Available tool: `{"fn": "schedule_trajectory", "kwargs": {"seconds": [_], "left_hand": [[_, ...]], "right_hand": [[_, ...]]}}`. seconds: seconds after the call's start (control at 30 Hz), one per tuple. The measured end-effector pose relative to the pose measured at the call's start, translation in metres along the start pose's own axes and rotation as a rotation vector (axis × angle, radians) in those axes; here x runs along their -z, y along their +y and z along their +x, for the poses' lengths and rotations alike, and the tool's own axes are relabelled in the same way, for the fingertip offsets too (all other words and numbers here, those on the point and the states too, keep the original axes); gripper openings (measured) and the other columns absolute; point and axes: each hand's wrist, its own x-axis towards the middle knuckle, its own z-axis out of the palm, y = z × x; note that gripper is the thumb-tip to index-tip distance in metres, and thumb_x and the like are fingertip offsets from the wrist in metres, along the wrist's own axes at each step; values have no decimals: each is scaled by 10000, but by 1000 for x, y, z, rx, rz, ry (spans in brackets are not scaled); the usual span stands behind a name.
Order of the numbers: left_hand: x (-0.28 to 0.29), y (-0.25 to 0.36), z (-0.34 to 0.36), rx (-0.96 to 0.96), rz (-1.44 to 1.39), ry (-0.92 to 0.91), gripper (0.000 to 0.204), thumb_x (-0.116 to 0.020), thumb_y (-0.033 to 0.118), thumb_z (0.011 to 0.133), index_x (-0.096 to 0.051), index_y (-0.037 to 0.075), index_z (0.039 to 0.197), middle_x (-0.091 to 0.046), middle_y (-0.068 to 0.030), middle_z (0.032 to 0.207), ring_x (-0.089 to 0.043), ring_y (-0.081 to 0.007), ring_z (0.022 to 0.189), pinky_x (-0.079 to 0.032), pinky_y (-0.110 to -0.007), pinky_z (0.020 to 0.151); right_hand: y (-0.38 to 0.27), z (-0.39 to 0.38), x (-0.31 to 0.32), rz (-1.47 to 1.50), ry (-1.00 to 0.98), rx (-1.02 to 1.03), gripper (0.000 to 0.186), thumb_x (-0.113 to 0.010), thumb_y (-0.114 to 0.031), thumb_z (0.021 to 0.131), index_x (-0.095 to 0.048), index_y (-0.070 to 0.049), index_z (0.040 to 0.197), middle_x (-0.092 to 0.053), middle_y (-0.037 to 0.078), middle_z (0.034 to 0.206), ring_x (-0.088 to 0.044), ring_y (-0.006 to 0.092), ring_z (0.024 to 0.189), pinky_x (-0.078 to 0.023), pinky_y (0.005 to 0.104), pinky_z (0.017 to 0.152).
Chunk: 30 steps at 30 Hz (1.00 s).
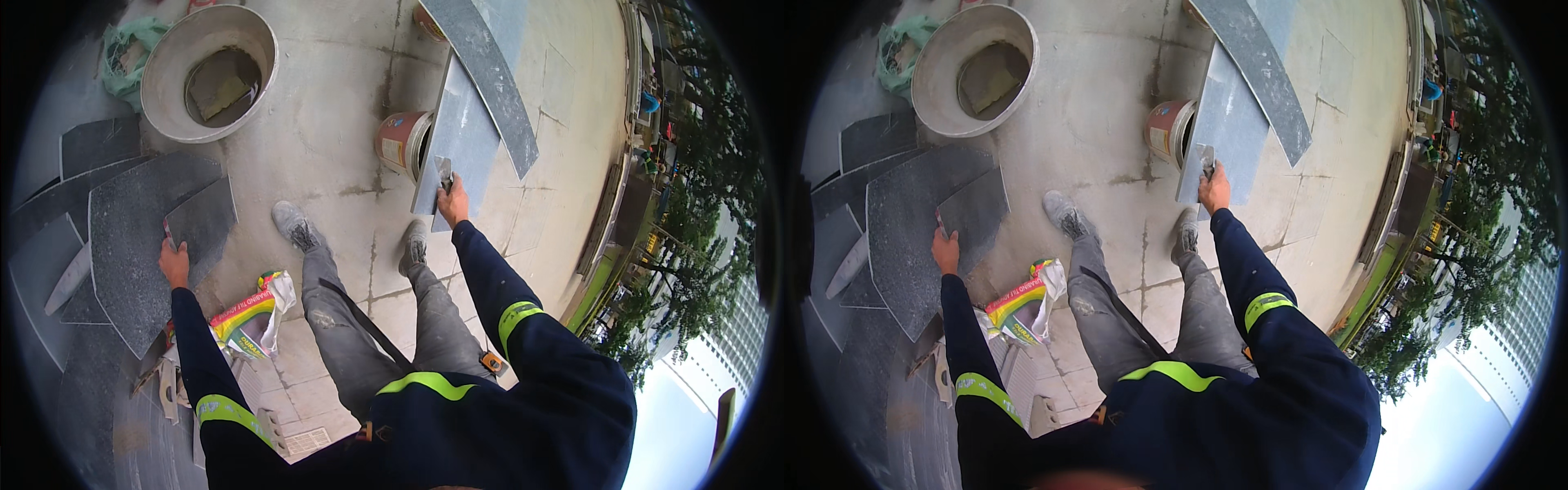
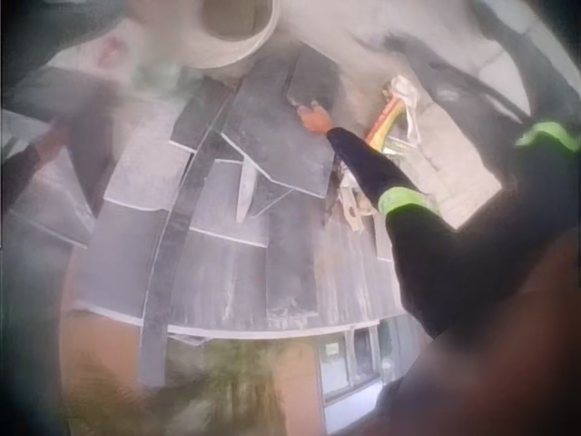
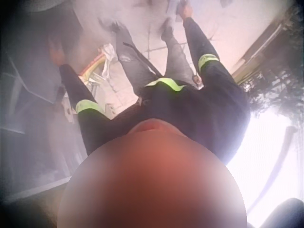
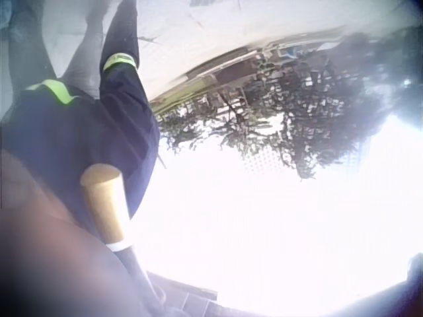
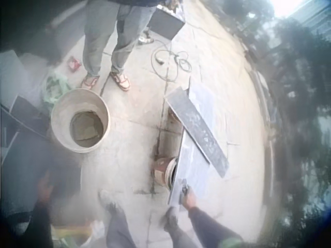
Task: The person positions a dark stone slab on a concrete step, taps it with a rubber mallet, and checks alignment with a square. They then measure and mark another slab with a tape measure and pencil before moving it aside.
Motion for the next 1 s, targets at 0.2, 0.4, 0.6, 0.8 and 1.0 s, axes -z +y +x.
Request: {"fn": "schedule_trajectory", "kwargs": {"seconds": [0.2,0.4,0.6,0.8,1.0], "left_hand": [[21,5,-17,25,-109,48,530,-812,154,905,-680,-17,1389,-780,-266,1273,-759,-437,1194,-584,-495,1016],[33,103,-151,-154,-140,188,443,-763,142,942,-704,-2,1357,-788,-236,1226,-763,-386,1151,-572,-455,1032],[-69,373,-514,-567,-825,-431,487,-516,292,1157,-573,2,1544,-589,-193,1592,-521,-315,1499,-366,-428,1273],[-196,505,-668,-492,-809,-784,713,-411,514,1176,-398,35,1704,-420,-142,1760,-333,-302,1643,-282,-403,1306],[-210,687,-920,219,-1393,-1451,682,-460,635,1124,-577,138,1577,-578,-116,1600,-499,-273,1509,-382,-525,1238]], "right_hand": [[-10,74,-8,-15,-72,-54,659,-745,-191,956,-514,-16,1548,-700,329,1314,-680,508,1216,-549,542,1051],[12,18,19,210,40,96,525,-721,-241,961,-627,-6,1420,-672,308,1266,-648,513,1183,-521,545,1083],[38,-148,102,1276,-448,-655,687,-462,-558,1154,-526,-58,1620,-533,120,1690,-461,316,1572,-405,471,1226],[180,-254,300,1407,-915,-370,684,-392,-533,1187,-377,-129,1739,-359,148,1794,-258,314,1683,-272,454,1332],[419,-243,422,1008,-257,249,600,-310,-397,1214,-472,-28,1658,-460,220,1697,-418,343,1575,-318,454,1301]]}}
